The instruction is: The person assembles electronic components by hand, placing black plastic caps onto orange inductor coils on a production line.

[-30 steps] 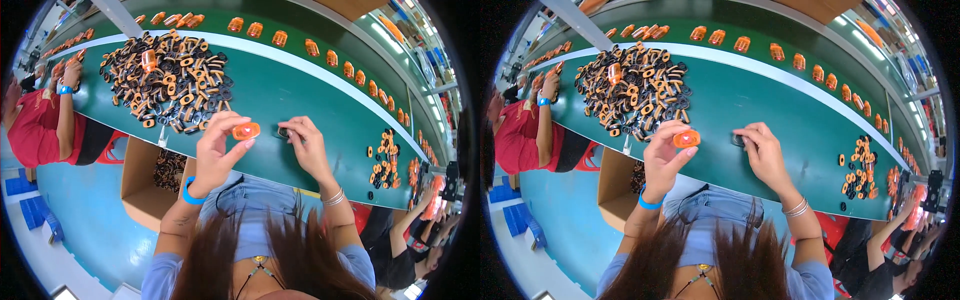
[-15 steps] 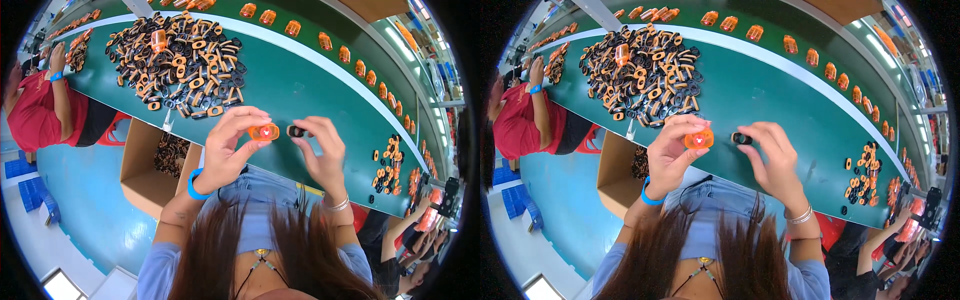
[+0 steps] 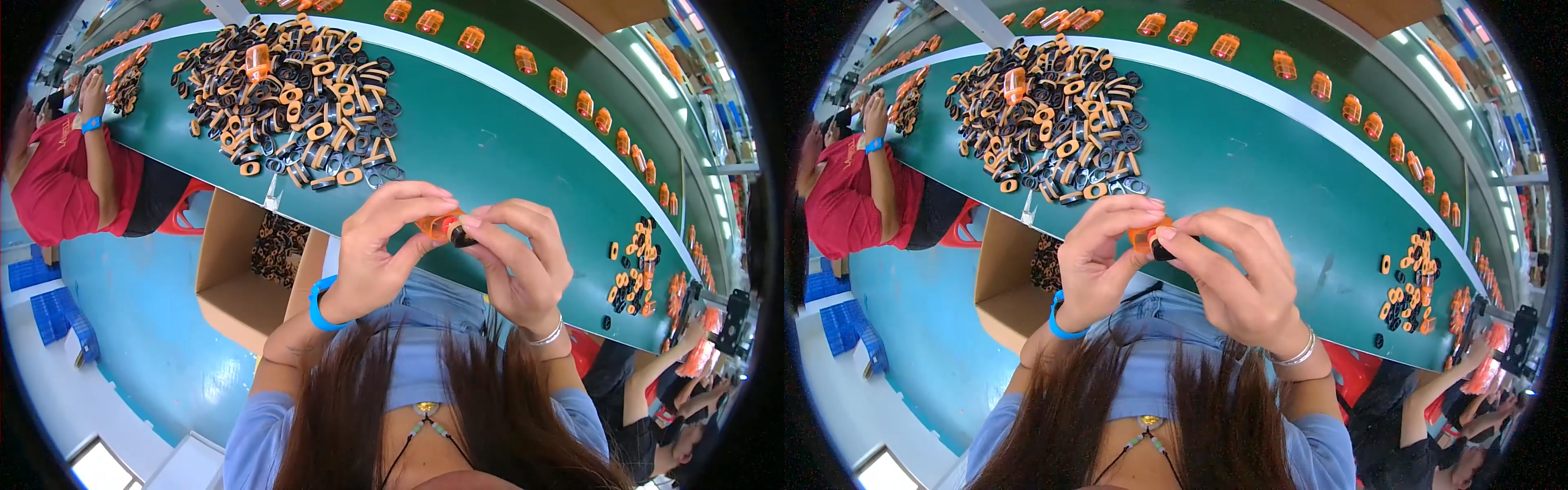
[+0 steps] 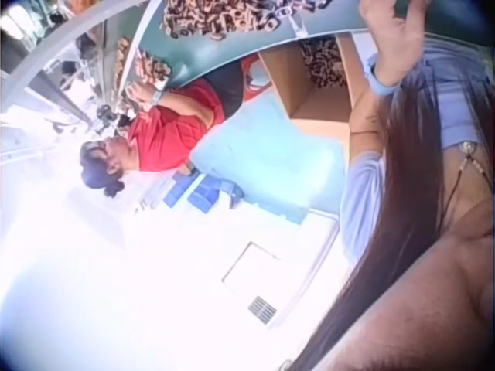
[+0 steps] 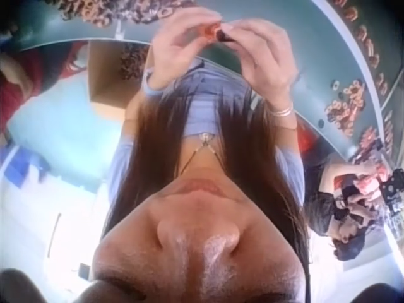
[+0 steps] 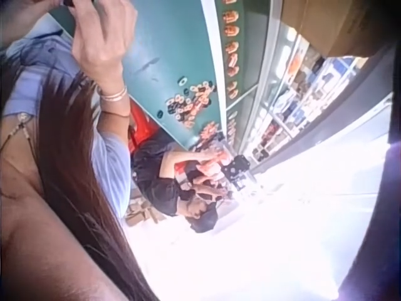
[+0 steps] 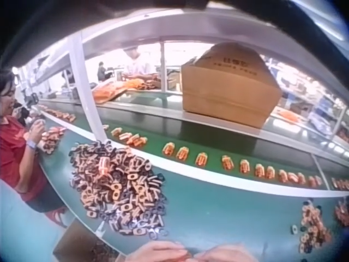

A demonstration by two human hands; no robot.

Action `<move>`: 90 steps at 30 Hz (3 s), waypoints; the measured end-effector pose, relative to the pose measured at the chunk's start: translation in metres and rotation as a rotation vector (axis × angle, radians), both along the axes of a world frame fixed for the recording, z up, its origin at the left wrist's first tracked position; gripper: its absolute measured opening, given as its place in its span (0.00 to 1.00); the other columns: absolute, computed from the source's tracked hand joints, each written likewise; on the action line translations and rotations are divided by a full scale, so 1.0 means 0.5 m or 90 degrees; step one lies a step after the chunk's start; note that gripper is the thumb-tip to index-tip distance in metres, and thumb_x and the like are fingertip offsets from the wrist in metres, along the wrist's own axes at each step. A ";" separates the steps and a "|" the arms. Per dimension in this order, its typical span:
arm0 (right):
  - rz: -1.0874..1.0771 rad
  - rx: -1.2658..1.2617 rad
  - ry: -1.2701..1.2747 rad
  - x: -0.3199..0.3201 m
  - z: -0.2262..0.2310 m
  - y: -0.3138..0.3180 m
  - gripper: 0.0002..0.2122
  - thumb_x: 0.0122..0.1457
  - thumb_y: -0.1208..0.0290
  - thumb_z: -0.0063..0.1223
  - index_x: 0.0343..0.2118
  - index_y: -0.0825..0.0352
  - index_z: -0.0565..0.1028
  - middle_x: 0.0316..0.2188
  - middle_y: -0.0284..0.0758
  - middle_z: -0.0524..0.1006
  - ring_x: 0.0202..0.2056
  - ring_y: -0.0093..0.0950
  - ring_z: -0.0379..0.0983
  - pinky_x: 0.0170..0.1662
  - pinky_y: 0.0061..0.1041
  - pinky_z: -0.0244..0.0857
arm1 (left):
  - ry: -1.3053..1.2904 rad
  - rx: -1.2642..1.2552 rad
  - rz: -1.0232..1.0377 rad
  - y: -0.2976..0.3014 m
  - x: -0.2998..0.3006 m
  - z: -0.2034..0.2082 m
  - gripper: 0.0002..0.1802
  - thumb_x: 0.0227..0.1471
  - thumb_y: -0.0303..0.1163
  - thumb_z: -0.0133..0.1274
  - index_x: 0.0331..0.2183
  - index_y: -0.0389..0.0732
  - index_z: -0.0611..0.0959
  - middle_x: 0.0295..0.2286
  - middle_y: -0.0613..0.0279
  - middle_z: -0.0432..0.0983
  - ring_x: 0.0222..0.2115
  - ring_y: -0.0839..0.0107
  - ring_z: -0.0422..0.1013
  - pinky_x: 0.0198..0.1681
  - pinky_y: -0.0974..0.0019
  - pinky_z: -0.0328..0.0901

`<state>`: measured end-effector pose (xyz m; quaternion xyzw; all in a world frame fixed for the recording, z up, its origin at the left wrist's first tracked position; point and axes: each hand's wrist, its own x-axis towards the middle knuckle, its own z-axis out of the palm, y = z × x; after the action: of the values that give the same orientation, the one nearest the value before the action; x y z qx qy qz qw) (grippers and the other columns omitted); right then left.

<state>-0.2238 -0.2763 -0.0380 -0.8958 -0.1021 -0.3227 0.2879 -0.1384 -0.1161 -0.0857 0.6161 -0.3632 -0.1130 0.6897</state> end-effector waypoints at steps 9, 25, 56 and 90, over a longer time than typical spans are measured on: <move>0.013 0.000 -0.002 0.004 -0.003 0.003 0.13 0.40 0.79 0.64 0.33 0.66 0.79 0.32 0.36 0.75 0.32 0.32 0.74 0.34 0.27 0.68 | -0.020 -0.004 0.010 -0.008 -0.004 0.006 0.19 0.42 0.14 0.58 0.40 0.33 0.79 0.41 0.51 0.72 0.44 0.62 0.70 0.48 0.63 0.66; 0.031 0.042 0.013 -0.007 0.006 -0.012 0.14 0.38 0.78 0.65 0.32 0.66 0.79 0.31 0.35 0.76 0.32 0.32 0.75 0.34 0.27 0.69 | -0.135 0.075 0.068 -0.005 -0.012 0.032 0.21 0.36 0.15 0.60 0.38 0.34 0.81 0.38 0.53 0.76 0.39 0.62 0.72 0.41 0.65 0.69; 0.012 0.125 0.098 -0.019 0.021 -0.024 0.15 0.43 0.84 0.58 0.37 0.67 0.80 0.31 0.39 0.77 0.32 0.33 0.76 0.34 0.27 0.72 | -0.128 0.169 0.033 -0.009 -0.028 0.075 0.20 0.45 0.18 0.55 0.44 0.32 0.77 0.37 0.50 0.75 0.36 0.59 0.74 0.38 0.63 0.72; 0.093 -0.054 0.053 -0.002 0.034 -0.055 0.13 0.38 0.87 0.52 0.30 0.70 0.78 0.29 0.36 0.79 0.28 0.31 0.78 0.29 0.24 0.73 | 0.760 -0.027 -0.411 -0.012 -0.004 0.043 0.25 0.61 0.44 0.44 0.55 0.42 0.66 0.31 0.62 0.67 0.24 0.82 0.63 0.16 0.81 0.52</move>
<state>-0.2250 -0.3036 -0.0209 -0.9102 -0.1685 -0.2586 0.2762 -0.1406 -0.1220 -0.0643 0.2951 -0.0879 -0.6270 0.7155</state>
